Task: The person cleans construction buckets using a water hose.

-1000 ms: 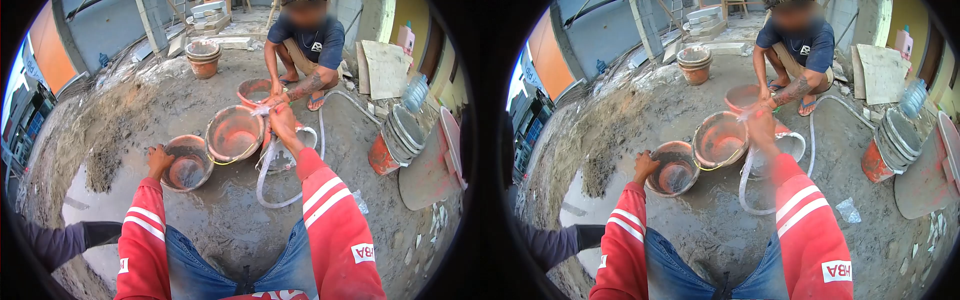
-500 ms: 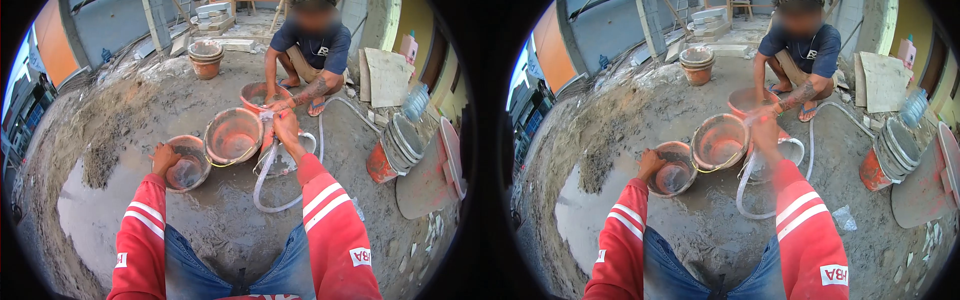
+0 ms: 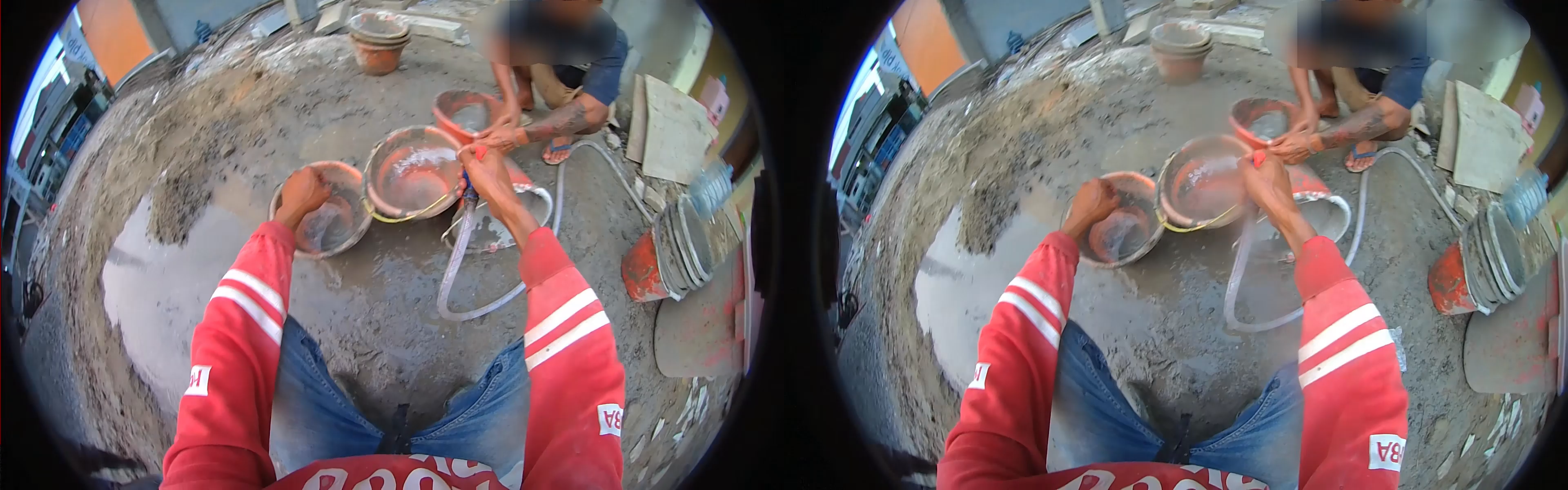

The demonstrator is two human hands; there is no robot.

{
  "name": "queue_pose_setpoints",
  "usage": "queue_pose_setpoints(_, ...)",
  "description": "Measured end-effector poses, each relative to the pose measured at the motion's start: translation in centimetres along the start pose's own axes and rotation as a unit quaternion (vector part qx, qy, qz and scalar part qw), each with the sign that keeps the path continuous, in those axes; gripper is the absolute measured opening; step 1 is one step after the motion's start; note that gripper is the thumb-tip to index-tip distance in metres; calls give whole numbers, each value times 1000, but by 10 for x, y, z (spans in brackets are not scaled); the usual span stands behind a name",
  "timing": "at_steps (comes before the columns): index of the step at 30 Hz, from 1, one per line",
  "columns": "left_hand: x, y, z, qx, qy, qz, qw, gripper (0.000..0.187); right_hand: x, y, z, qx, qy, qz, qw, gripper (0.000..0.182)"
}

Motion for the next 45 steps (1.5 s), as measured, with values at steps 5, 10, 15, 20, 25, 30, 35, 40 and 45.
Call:
queue_pose_setpoints(5,11,-6,-24,3,-63,-10,998,20,45,78,-47,-6,-42,-132,990,30)
queue_pose_setpoints(10,32,53,-18,248,-130,-267,922,18,67,114,-71,62,-106,-149,981,30)
queue_pose_setpoints(15,60,62,37,457,-139,-331,813,22,65,143,-55,84,-202,-123,968,27)
queue_pose_setpoints(20,41,68,21,273,-64,-294,914,15,75,152,-61,119,-275,-105,948,26)
queue_pose_setpoints(25,32,72,19,270,90,-232,930,6,73,152,-59,71,-194,-137,969,24)
queue_pose_setpoints(30,21,95,-11,194,20,-261,946,8,72,151,-64,100,-216,-137,962,27)
queue_pose_setpoints(35,35,46,18,156,202,-80,964,7,75,151,-68,92,-250,-107,958,26)
queue_pose_setpoints(40,48,41,20,334,-114,-265,898,11,73,155,-69,97,-210,-153,961,29)
queue_pose_setpoints(45,40,63,7,318,-158,-281,892,16,66,149,-58,105,-215,-107,965,28)
Point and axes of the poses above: each hand's wrist, its own x-axis away from the middle knuckle, its own y-axis out of the palm, z = x × y, the point moved 8 cm from there along -x, towards the middle knuckle, and after that the axes turned 7 degrees about -y, right-handed, at the moved point
